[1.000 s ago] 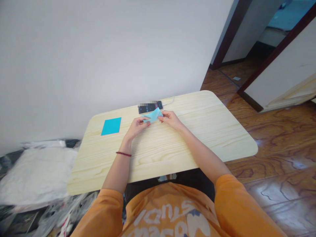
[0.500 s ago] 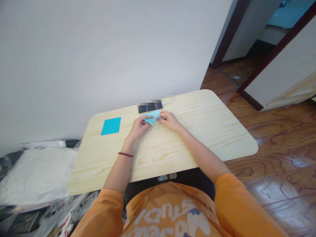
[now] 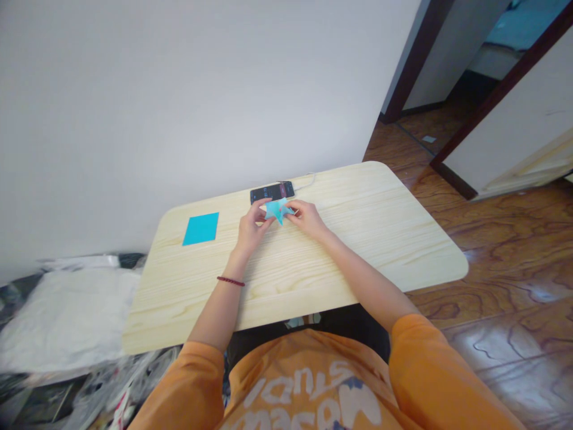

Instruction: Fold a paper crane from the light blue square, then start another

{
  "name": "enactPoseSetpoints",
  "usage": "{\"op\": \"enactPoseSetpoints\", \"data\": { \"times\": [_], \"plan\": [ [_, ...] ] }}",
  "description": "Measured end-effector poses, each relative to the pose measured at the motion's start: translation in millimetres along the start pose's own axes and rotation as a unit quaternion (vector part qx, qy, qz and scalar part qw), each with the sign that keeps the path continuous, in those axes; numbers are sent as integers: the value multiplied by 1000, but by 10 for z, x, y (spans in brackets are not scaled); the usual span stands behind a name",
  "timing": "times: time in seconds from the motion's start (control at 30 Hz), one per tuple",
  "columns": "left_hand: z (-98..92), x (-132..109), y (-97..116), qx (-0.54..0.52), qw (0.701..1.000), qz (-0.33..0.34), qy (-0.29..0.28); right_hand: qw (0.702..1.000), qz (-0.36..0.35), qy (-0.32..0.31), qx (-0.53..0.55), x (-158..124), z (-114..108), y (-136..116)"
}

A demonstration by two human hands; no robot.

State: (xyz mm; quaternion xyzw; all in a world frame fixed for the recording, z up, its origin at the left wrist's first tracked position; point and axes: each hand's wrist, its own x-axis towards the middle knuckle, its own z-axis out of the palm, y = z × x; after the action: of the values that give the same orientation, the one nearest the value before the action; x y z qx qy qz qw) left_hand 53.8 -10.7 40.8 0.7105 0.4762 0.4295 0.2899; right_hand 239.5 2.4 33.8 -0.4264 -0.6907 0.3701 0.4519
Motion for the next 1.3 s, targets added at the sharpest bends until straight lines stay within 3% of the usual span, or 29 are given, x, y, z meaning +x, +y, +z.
{"op": "enactPoseSetpoints", "data": {
  "times": [0.4, 0.53, 0.63, 0.83, 1.03, 1.3],
  "plan": [
    [118, 29, -39, -160, 983, -84, 36, 997, 38, 22, 56, -6, 58, -47],
    [144, 41, -38, -188, 978, -65, 64, 995, 37, 29, 89, -8, 54, -46],
    [156, 42, -31, -215, 974, -58, 51, 992, 37, 32, 116, -7, 44, -56],
    [172, 29, 4, -219, 971, -77, 57, 986, 41, 29, 161, 7, 61, -66],
    [181, 15, 18, -232, 968, -83, 54, 973, 104, 38, 202, 21, 103, -22],
    [167, 39, -10, -235, 968, -70, 60, 980, 75, 40, 178, 19, 70, -92]
  ]
}}
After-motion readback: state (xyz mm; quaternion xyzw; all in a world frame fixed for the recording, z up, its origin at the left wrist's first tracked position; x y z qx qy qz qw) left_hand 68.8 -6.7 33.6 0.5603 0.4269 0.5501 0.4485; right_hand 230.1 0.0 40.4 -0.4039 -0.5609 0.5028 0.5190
